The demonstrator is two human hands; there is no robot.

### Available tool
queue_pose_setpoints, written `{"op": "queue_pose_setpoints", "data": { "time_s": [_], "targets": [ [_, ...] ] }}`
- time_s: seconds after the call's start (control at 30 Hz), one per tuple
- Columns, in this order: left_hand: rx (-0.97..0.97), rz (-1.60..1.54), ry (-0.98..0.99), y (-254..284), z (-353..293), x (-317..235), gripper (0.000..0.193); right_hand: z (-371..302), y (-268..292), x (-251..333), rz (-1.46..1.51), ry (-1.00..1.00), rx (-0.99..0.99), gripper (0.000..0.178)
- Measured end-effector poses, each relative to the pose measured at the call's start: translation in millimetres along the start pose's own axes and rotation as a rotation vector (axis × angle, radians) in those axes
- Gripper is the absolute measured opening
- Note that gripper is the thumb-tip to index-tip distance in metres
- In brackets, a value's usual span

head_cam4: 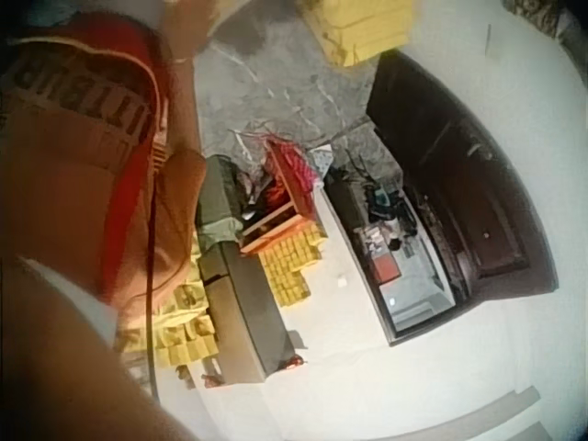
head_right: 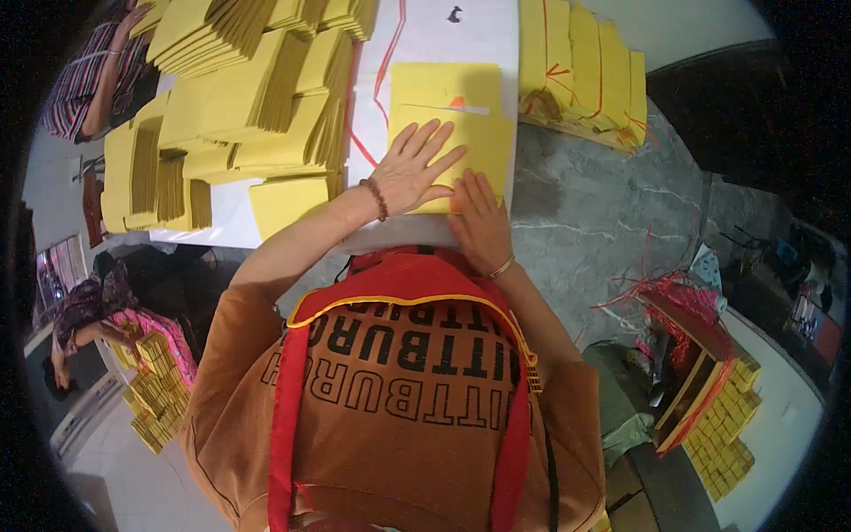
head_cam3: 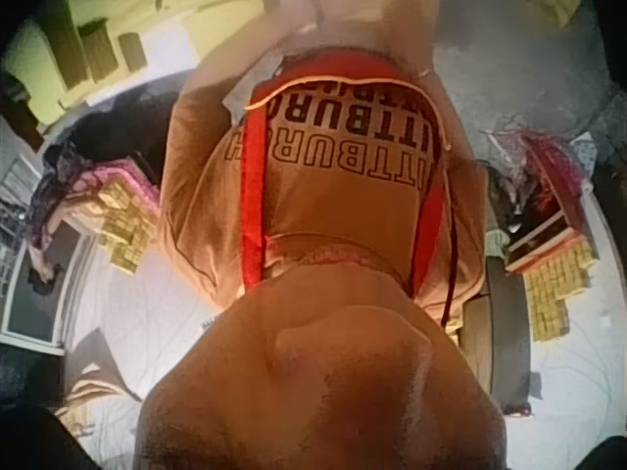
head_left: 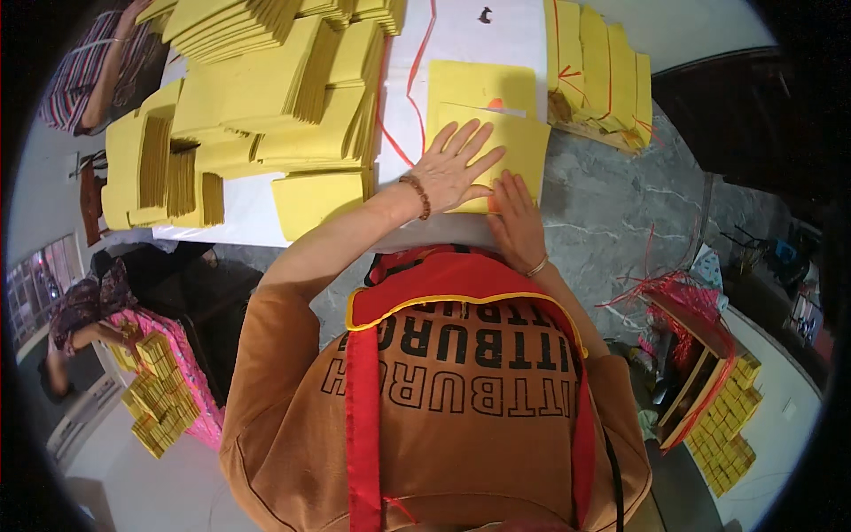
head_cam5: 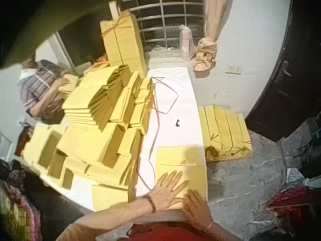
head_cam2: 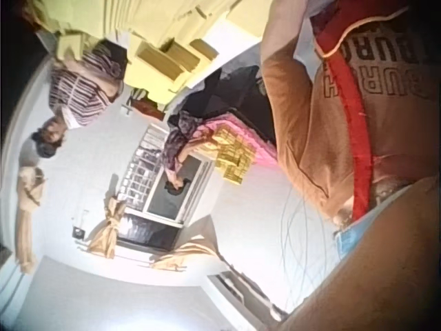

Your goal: Stacking and organizing yellow paper sheets on a table.

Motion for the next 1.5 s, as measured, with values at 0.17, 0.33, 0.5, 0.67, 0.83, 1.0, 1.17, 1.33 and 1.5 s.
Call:
{"op": "queue_pose_setpoints", "data": {
  "time_s": [0.17,0.33,0.5,0.67,0.83,1.0,1.17,1.33,1.5],
  "targets": [
    [-0.091,0.511,-0.206,4.4,-0.9,-35.6,0.051,-3.5,11.1,-49.8,1.612,-0.494,-0.310,0.052],
    [-0.101,0.525,-0.021,8.5,8.8,-51.3,0.049,1.1,0.8,-68.3,1.866,-0.524,-0.277,0.047],
    [0.056,0.441,0.061,11.3,12.2,-39.3,0.047,6.4,16.1,-76.3,2.074,-0.367,-0.103,0.044],
    [-0.434,0.144,0.044,118.0,-49.8,-39.8,0.041,8.2,51.0,-79.1,1.922,-0.444,-0.414,0.045],
    [-0.408,0.273,0.198,140.2,-163.9,-15.7,0.043,0.3,31.7,-90.8,1.682,-0.660,-0.456,0.041],
    [-0.247,0.422,0.382,97.9,-221.7,26.4,0.046,-3.1,13.5,-89.0,1.608,-0.726,-0.411,0.034],
    [-0.207,0.401,0.409,56.5,-227.8,43.8,0.049,2.2,14.0,-88.0,1.577,-0.728,-0.417,0.031],
    [-0.117,0.371,0.411,39.4,-236.6,46.4,0.052,-4.7,19.9,-90.8,1.530,-0.735,-0.459,0.029],
    [0.042,0.161,0.538,20.3,-239.1,48.9,0.066,-6.5,20.3,-90.8,1.317,-0.797,-0.553,0.030]
  ]
}}
Point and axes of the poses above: each hand's wrist, its own z-axis towards the middle knuckle, its own y-axis out of the back of the hand, x = y × z, the point moved 7 cm from there along z, towards the middle knuckle, and after that the axes turned 7 degrees about z, right-handed, at the moved point
